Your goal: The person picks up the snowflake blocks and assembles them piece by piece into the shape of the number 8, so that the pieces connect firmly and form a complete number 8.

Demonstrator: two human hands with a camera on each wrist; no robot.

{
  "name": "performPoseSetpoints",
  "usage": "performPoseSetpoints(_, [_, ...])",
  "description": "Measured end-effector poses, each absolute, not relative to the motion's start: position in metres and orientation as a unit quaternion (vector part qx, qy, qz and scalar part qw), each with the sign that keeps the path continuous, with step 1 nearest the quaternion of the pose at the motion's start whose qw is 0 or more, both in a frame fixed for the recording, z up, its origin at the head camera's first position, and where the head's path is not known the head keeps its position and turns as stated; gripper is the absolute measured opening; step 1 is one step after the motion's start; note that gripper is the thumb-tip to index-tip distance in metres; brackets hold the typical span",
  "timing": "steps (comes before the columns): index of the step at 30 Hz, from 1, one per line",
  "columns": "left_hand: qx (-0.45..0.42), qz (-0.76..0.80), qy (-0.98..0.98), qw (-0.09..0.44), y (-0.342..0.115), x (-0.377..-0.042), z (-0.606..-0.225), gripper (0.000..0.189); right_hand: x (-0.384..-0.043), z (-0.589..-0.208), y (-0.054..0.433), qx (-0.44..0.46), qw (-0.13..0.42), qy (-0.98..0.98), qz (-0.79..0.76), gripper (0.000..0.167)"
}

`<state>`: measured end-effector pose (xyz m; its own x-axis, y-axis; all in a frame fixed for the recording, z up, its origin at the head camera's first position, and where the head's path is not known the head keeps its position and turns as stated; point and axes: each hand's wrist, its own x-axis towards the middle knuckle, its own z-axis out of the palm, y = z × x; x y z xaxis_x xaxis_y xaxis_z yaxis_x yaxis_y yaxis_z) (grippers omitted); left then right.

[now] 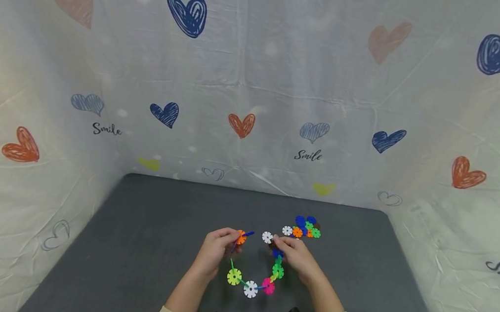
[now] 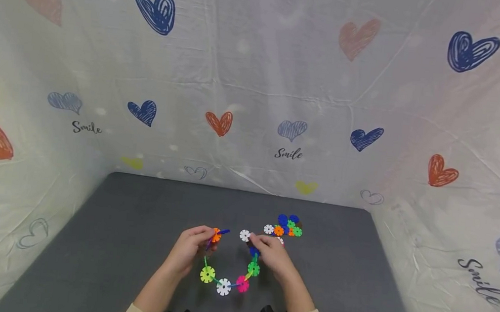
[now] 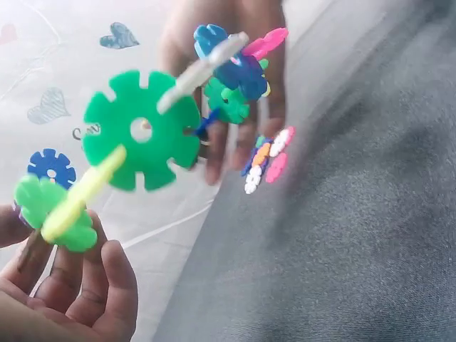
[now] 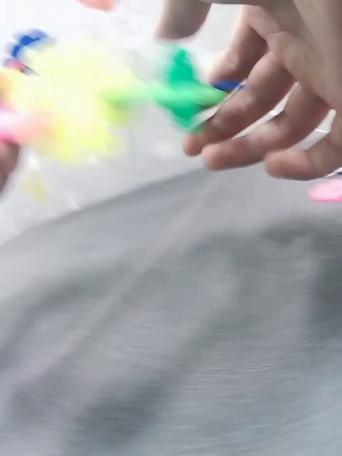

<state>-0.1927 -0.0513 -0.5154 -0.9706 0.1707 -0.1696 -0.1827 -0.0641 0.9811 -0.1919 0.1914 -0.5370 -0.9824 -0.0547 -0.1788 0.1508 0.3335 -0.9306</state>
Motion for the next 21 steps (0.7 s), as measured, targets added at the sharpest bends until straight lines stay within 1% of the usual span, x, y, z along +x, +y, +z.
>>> performPoseSetpoints(1, [-0.006,0.728,0.675,0.12,-0.051,-0.193,-0.516,0.024,-0.189,-0.532,0.188,0.027,0.097,0.803,-0.588,0.041])
performPoseSetpoints(3, [-0.009,0.725,0.679,0.118,-0.05,-0.193,-0.517,0.024,-0.185,-0.526,0.182,0.018,0.093,0.795,-0.6,0.036])
performPoseSetpoints(6, [-0.007,0.714,0.69,0.117,-0.047,-0.193,-0.518,0.028,-0.18,-0.52,0.173,0.015,0.059,0.795,-0.603,0.03])
performPoseSetpoints(10, [-0.004,0.706,0.7,0.112,-0.044,-0.193,-0.52,0.031,-0.177,-0.52,0.165,-0.001,0.023,0.802,-0.596,0.027])
performPoseSetpoints(15, [-0.007,0.7,0.707,0.098,-0.041,-0.192,-0.52,0.029,-0.173,-0.52,0.159,-0.02,-0.026,0.809,-0.587,0.022])
performPoseSetpoints(21, [-0.019,0.694,0.715,0.083,-0.034,-0.189,-0.517,0.028,-0.169,-0.521,0.155,-0.055,-0.08,0.826,-0.555,0.02])
